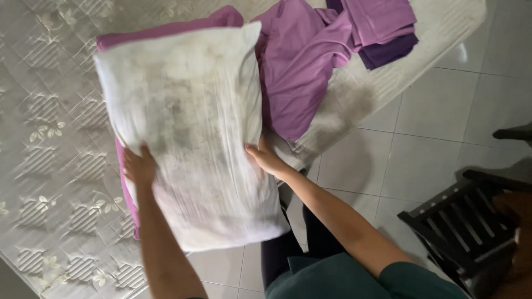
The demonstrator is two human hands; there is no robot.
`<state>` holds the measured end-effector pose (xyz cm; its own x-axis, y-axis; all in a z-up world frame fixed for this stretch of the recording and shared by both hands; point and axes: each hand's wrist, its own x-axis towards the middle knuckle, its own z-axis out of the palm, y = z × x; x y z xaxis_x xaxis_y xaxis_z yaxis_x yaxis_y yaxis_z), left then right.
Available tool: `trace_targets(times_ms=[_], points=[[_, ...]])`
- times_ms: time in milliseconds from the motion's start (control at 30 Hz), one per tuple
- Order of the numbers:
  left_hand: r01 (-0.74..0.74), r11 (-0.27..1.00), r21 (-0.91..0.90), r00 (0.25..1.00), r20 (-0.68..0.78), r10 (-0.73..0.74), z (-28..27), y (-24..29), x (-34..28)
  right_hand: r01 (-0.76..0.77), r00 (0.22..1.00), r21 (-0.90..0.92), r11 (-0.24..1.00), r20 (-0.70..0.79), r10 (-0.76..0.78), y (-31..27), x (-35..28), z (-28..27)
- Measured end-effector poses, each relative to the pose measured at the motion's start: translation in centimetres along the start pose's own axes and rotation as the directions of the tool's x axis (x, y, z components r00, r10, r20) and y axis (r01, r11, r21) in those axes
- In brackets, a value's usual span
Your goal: The person picks up a white pillow and a purple pillowcase. They insert the pillow into the case, tucking the corners and smoothing the fabric to fit it properly. Finally, the person adjusts the pillow and places it on the bed next to another pillow.
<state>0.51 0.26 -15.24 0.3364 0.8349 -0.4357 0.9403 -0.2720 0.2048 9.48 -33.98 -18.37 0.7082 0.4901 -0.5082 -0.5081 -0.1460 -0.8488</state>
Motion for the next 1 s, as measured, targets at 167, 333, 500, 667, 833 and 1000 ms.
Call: trace_targets(times_ms=[167,333,500,667,833,1000], points=[[-0.014,0.999,-0.031,0.979,-0.204,0.007,1.2,3.8,-4.2,-0.099,0.978,0.004,0.995,0.186,0.097,-1.2,2.2,-6.2],[0.005,0.984,0.176,0.937,-0.345,0.057,0.5,11.1,-8.0,-0.244,0.956,-0.089,0.966,0.148,0.255,-2.7,3.7,-17.8],[-0.534,0.782,0.321,0.639,-0.452,0.622,6.4,16.7,-11.2,-0.245,0.913,0.014,0.969,-0.333,0.236,3.4,5.3,-28.7],[-0.655,0.686,0.318,0.605,-0.324,0.728,11.5,19.0,-12.5,-0.210,0.875,0.202,0.956,-0.398,0.277,3.3,2.2,-30.5],[-0.581,0.676,0.454,0.636,-0.266,0.725,14.4,17.5,-10.0,-0.253,0.818,0.335,0.908,-0.426,0.385,4.4,-2.1,-29.8],[-0.602,0.748,0.280,0.689,-0.293,0.664,13.6,18.0,-10.4,-0.263,0.782,0.374,0.889,-0.457,0.424,5.1,-4.2,-32.1]])
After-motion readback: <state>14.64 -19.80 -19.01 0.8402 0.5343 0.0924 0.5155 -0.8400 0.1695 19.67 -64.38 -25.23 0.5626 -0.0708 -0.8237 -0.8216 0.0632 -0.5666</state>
